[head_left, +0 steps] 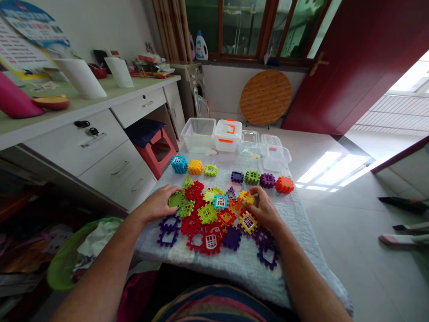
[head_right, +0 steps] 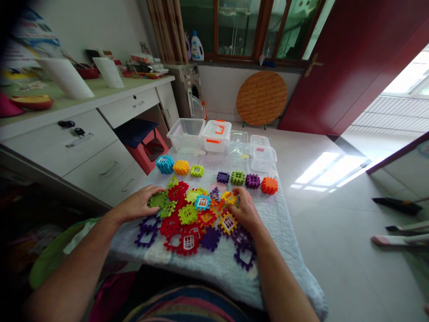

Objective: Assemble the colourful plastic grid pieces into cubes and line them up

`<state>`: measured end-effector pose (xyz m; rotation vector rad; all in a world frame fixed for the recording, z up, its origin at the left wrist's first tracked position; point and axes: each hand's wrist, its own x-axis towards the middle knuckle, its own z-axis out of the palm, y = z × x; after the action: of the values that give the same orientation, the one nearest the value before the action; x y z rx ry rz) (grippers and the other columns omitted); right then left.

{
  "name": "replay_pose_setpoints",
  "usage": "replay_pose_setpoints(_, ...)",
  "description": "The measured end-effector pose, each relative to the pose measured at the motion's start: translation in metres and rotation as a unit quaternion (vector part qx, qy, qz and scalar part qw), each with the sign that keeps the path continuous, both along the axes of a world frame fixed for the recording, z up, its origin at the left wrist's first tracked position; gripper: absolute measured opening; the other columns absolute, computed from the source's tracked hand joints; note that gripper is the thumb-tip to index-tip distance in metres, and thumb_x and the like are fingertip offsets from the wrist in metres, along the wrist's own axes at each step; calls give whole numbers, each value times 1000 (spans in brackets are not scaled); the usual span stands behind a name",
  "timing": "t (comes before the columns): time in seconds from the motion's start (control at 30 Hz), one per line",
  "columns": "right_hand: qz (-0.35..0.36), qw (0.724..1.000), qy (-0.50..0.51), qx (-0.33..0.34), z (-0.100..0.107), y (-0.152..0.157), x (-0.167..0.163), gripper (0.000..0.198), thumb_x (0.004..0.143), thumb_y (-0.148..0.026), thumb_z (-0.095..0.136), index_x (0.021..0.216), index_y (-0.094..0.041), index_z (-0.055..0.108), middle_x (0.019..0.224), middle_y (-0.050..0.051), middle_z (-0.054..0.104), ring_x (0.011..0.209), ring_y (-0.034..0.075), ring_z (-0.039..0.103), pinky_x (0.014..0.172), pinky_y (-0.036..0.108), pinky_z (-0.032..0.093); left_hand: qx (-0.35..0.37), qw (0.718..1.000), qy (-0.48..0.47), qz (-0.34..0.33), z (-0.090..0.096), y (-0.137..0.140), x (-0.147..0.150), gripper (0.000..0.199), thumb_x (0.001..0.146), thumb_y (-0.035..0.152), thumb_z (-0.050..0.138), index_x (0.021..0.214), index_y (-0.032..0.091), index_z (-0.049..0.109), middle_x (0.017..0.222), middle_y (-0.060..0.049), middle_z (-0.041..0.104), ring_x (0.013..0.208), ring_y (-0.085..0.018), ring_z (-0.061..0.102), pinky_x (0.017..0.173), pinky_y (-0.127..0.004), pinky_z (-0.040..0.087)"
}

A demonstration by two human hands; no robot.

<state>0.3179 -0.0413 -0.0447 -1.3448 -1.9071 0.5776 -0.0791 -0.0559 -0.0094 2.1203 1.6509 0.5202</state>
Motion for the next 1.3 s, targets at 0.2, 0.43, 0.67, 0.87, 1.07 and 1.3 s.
replay_pose_setpoints(0.2,-5,999,37,27,1,2,-1,12,87,-24,51,87,-21,63,84,3,62,78,18,57,73,30,46,11,999,20,34,1,-1,0,52,63,38,70,112,21,67,108,-8,64,101,-29,63,91,-39,50)
replay_pose_setpoints(0.43,5,994,93,56,2,1,0,32,85,-15,45,105,-24,68,102,5,65,96,20,61,87,33,48,39,995,-66,64,21,-6,9,36,71,36,63,104,22,67,98,-6,65,88,-24,65,79,-35,52)
replay_pose_setpoints(0.67,78,997,-6,23,-1,-2,-6,51,62,-4,44,102,-24,69,97,5,66,95,23,55,87,38,46,136,988,-77,18,36,-18,79,18,74,17,56,90,23,63,92,-4,65,91,-22,61,82,-34,50)
replay_pose_setpoints(0.87,65,998,8,18,-3,-1,-1,49,63,-2,42,100,-24,67,97,5,66,96,23,56,89,38,46,116,990,-26,-81,15,-9,117,29,74,9,58,100,22,64,103,-6,65,103,-25,58,94,-40,47)
replay_pose_setpoints(1.07,55,998,22,23,-2,0,3,48,62,-3,40,94,-24,68,97,5,66,97,23,57,91,39,46,27,990,-30,-134,23,-11,104,49,69,33,79,114,22,62,115,-8,64,110,-28,56,99,-44,44)
replay_pose_setpoints(1.3,-2,998,62,30,-2,8,10,39,61,-10,43,87,-23,68,92,4,69,93,22,61,90,39,48,20,995,-52,-87,24,-8,87,57,68,41,78,120,23,60,124,-10,63,118,-30,56,103,-46,42)
